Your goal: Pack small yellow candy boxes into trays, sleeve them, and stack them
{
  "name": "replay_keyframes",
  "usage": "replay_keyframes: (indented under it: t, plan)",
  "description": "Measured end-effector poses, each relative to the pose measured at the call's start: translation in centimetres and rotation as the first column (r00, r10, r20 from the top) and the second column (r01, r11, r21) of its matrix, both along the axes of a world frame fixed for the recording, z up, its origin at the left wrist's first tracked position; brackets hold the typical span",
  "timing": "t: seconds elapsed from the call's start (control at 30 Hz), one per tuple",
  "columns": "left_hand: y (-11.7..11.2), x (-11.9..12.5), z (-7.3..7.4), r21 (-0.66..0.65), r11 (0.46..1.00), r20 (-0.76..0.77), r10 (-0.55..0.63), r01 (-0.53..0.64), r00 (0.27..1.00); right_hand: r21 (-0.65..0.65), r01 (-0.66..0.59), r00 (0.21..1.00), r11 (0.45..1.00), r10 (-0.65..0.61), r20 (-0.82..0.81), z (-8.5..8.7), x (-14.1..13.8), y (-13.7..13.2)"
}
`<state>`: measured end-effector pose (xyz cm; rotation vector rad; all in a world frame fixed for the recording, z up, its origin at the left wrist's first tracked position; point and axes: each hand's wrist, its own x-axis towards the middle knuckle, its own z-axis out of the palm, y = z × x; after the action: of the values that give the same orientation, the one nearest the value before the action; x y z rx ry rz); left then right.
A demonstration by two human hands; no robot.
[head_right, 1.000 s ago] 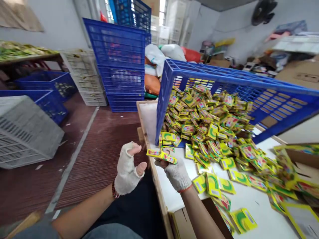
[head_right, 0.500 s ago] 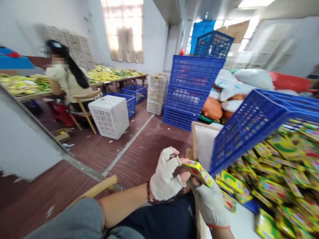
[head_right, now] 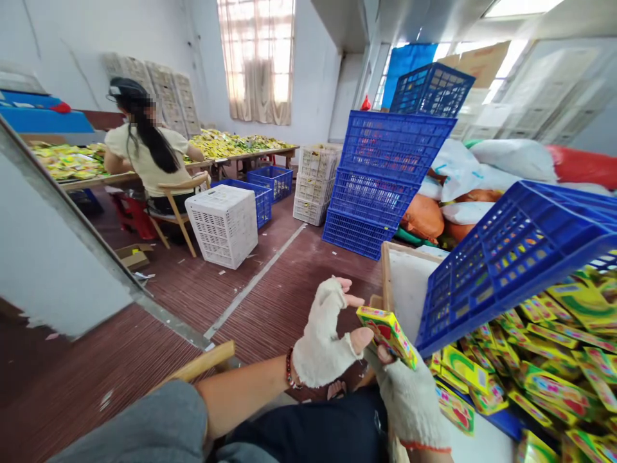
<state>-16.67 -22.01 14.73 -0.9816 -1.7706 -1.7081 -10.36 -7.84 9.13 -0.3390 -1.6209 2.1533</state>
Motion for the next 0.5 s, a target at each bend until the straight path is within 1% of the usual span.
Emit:
replay_keyframes:
  t: [0.1, 0.17, 0.23, 0.33, 0.4, 0.5]
  plan:
    - [0.3, 0.1, 0.0, -0.024, 1.0, -0.017, -0.019, 0.018, 1.0, -0.138, 0.001, 1.0, 0.99, 0.0, 0.006, 0.6, 0.1, 0.2]
    - [0.2, 0.2, 0.2, -0.023, 0.998, -0.014, -0.051, 0.05, 0.999, -0.17, -0.011, 1.0, 0.985, 0.007, -0.021, 1.3, 0.1, 0.0]
    - [0.0, 0.1, 0.4, 0.029, 0.999, -0.007, -0.044, 0.044, 0.999, -0.164, -0.024, 0.999, 0.986, 0.018, -0.033, 2.1, -0.2, -0.3]
    - [-0.2, -0.9, 0.5, 0.029, 0.997, 0.022, -0.074, 0.074, 0.997, -0.136, 0.0, 1.0, 0.991, -0.003, -0.021, 2.9, -1.0, -0.7]
    - [-0.2, -1.7, 0.3, 0.062, 0.993, 0.072, -0.102, 0.098, 0.992, -0.105, 0.031, 0.999, 0.994, -0.033, -0.016, 3.2, -1.5, -0.9]
    - [0.0, -2.4, -0.1, 0.133, 0.988, 0.113, -0.092, 0.077, 0.989, -0.024, 0.042, 0.999, 0.999, -0.042, -0.002, 3.2, -1.9, -1.1]
